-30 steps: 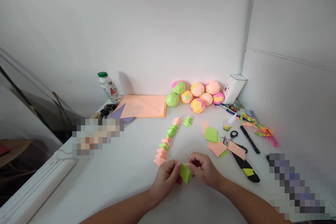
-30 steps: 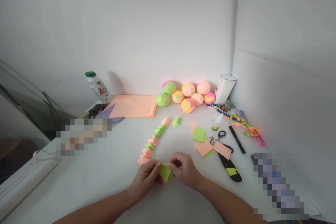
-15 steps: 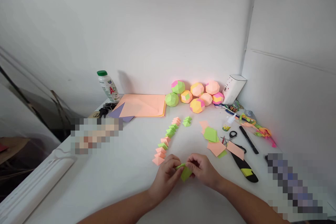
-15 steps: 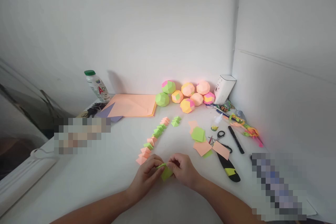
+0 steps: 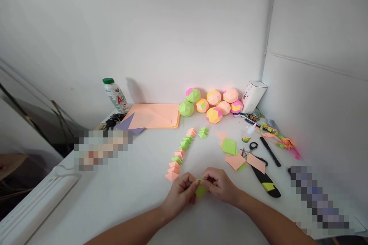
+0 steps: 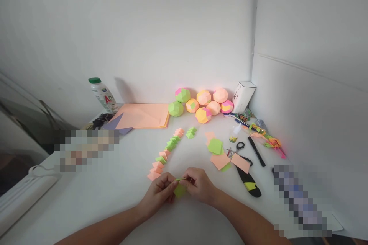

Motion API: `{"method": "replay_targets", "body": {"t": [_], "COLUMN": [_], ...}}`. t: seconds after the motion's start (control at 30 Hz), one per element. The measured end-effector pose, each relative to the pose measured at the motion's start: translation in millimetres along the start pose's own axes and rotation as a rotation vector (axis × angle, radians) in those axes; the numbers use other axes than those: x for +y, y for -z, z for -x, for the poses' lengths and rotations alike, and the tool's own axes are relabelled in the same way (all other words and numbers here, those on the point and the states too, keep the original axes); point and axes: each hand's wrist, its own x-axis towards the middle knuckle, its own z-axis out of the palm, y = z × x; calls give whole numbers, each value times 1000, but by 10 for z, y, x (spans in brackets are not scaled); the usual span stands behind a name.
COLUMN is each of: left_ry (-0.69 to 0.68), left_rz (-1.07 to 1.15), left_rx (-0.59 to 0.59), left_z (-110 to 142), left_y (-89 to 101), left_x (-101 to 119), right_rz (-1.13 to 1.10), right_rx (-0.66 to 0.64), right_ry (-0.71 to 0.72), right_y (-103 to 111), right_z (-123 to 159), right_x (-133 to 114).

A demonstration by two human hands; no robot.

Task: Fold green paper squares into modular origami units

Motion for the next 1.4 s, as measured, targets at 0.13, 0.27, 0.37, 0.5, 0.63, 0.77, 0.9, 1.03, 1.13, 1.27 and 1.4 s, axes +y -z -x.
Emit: {"method": "replay_targets", "body": {"t": [0.13, 0.27, 0.37, 0.5, 0.63, 0.77, 0.9, 1.03, 1.13, 1.27, 1.4], "left_ry": [-38, -126, -222, -362, -272, -147, -128, -183, -264, -303, -267], "left_rz": [-146, -359, -524, -546, -380, -318, -382, -395, -336, -317, -293], "left_rx": [76, 147, 188, 177, 54, 75, 135, 184, 149, 26, 37], "left_z": [19, 35, 45, 38, 7, -9, -4, 5, 1, -5, 6], "left_y": [-9, 11, 27, 31, 26, 14, 11, 27, 37, 35, 26], "left_x": [-41, -94, -74, -17, -38, -99, -125, -109, -78, -55, -62], "right_rz": [-66, -64, -64, 13, 4, -32, -71, -136, -168, -167, -280], "right_rx": [-17, -34, -32, 2, 4, 2, -6, -37, -61, -71, -97], "right_ry": [-68, -61, -52, 49, 60, 4, -44, -86, -117, -170, -282], "right_y": [-4, -8, -9, -7, -23, -33, -11, 15, 20, -6, -33], "right_z": [13, 27, 30, 25, 20, 25, 28, 24, 25, 36, 43], "right_x": [14, 8, -21, -82, -111, -91, -78, -75, -62, -33, -7]}}
